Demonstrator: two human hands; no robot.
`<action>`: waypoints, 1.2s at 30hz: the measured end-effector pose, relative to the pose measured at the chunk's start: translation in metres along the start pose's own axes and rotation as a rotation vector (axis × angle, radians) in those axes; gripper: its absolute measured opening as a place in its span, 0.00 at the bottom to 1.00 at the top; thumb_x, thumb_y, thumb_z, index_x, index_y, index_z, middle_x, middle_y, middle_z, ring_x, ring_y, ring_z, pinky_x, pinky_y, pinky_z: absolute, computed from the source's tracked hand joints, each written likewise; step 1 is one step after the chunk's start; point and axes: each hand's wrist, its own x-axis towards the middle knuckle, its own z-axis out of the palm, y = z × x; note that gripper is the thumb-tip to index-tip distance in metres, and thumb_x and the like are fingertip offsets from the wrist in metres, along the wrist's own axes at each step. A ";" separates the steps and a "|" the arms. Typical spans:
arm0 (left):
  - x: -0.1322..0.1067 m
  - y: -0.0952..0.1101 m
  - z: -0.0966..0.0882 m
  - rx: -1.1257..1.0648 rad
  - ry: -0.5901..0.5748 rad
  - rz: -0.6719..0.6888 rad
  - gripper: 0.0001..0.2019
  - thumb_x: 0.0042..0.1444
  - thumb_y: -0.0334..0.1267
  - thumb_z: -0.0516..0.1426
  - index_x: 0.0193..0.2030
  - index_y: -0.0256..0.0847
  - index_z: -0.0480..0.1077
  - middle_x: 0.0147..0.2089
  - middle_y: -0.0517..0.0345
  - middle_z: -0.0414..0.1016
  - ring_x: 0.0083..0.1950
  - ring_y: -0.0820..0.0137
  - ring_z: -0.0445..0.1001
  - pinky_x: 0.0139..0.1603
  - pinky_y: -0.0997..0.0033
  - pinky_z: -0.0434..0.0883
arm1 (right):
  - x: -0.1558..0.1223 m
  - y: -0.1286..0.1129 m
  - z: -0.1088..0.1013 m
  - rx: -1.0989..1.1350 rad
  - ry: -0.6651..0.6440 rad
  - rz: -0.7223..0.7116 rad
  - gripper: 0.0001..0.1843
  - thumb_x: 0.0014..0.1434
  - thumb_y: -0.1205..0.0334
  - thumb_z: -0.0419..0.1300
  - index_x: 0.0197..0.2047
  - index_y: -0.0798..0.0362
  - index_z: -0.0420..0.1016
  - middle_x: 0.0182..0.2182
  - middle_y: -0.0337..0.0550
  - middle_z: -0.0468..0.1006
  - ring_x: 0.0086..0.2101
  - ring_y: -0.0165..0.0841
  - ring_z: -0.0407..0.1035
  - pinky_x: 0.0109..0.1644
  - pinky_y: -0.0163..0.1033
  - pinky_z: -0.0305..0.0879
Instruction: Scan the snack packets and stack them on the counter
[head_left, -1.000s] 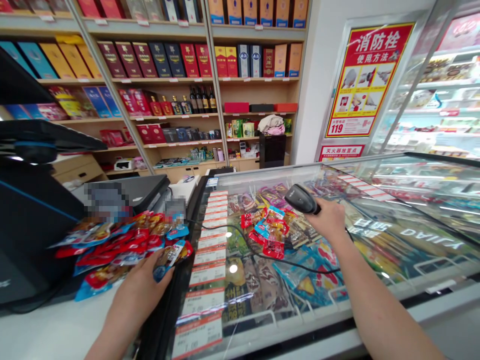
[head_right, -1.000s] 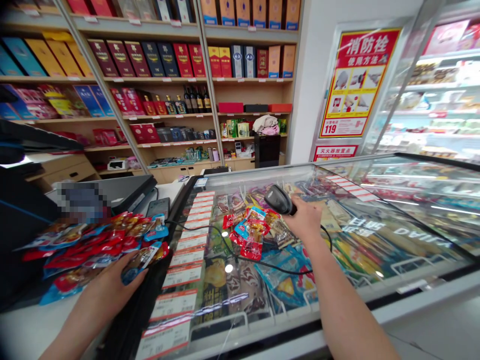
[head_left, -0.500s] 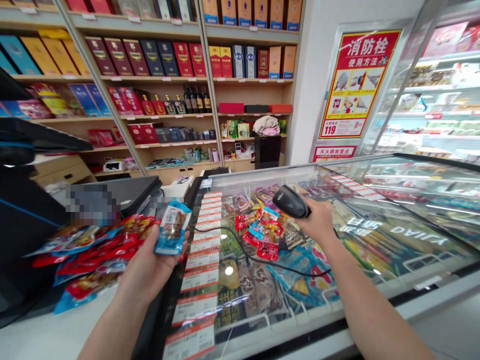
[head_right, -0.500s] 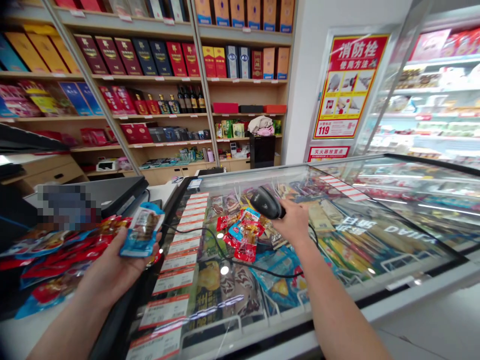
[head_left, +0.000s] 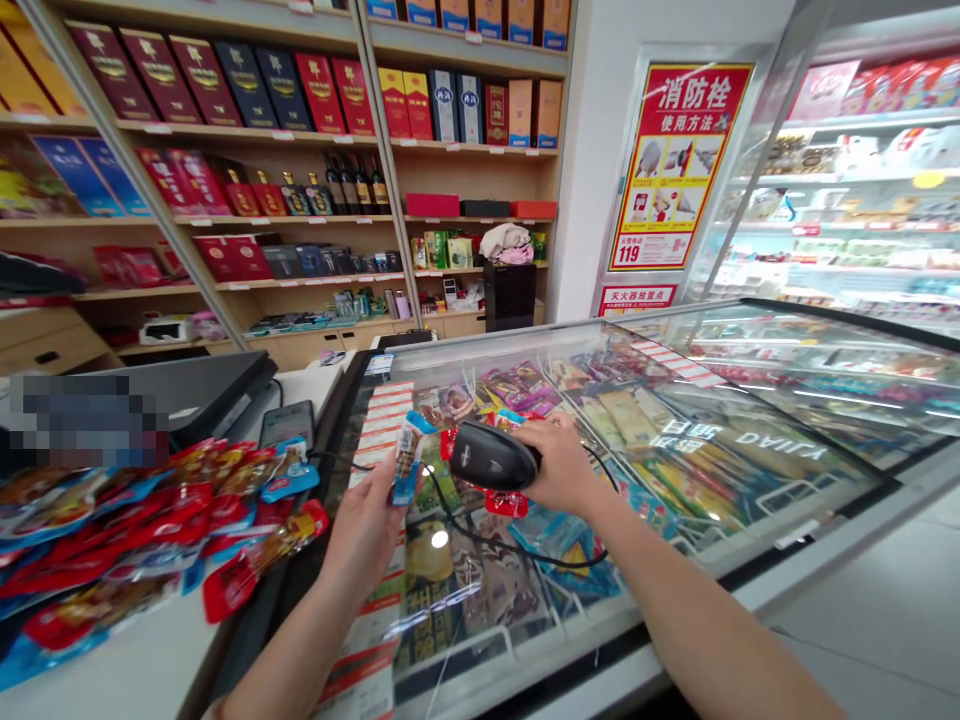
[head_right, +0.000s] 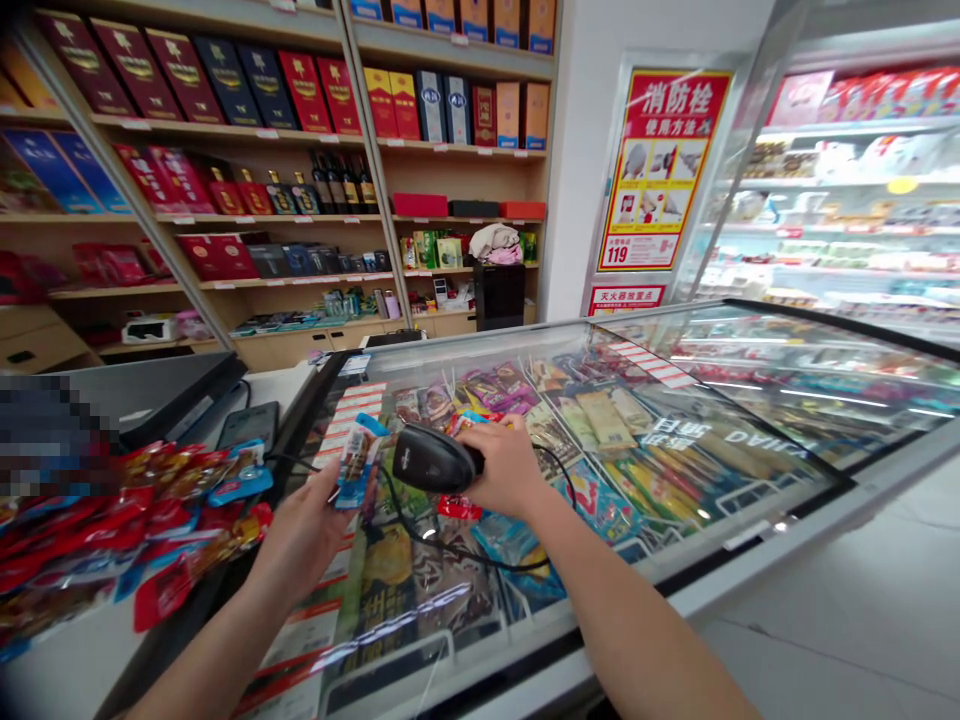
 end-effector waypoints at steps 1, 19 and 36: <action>0.000 -0.001 0.000 0.010 -0.007 0.013 0.15 0.64 0.46 0.52 0.48 0.44 0.76 0.54 0.51 0.82 0.60 0.55 0.77 0.50 0.57 0.80 | 0.000 0.000 0.000 0.001 -0.004 0.005 0.09 0.50 0.57 0.66 0.36 0.50 0.79 0.31 0.41 0.82 0.34 0.36 0.72 0.44 0.42 0.48; 0.024 -0.014 0.011 0.597 -0.083 0.541 0.23 0.59 0.51 0.59 0.56 0.41 0.78 0.57 0.48 0.80 0.61 0.56 0.75 0.65 0.52 0.69 | 0.001 0.043 -0.023 -0.213 0.263 0.312 0.14 0.50 0.51 0.63 0.37 0.49 0.81 0.35 0.48 0.85 0.38 0.43 0.76 0.43 0.42 0.59; 0.033 -0.026 0.009 1.058 -0.182 0.843 0.28 0.60 0.46 0.59 0.67 0.42 0.68 0.67 0.39 0.68 0.67 0.51 0.68 0.66 0.45 0.68 | -0.006 0.085 -0.029 -0.456 0.314 0.605 0.20 0.51 0.47 0.60 0.41 0.48 0.84 0.33 0.50 0.85 0.38 0.50 0.78 0.45 0.48 0.63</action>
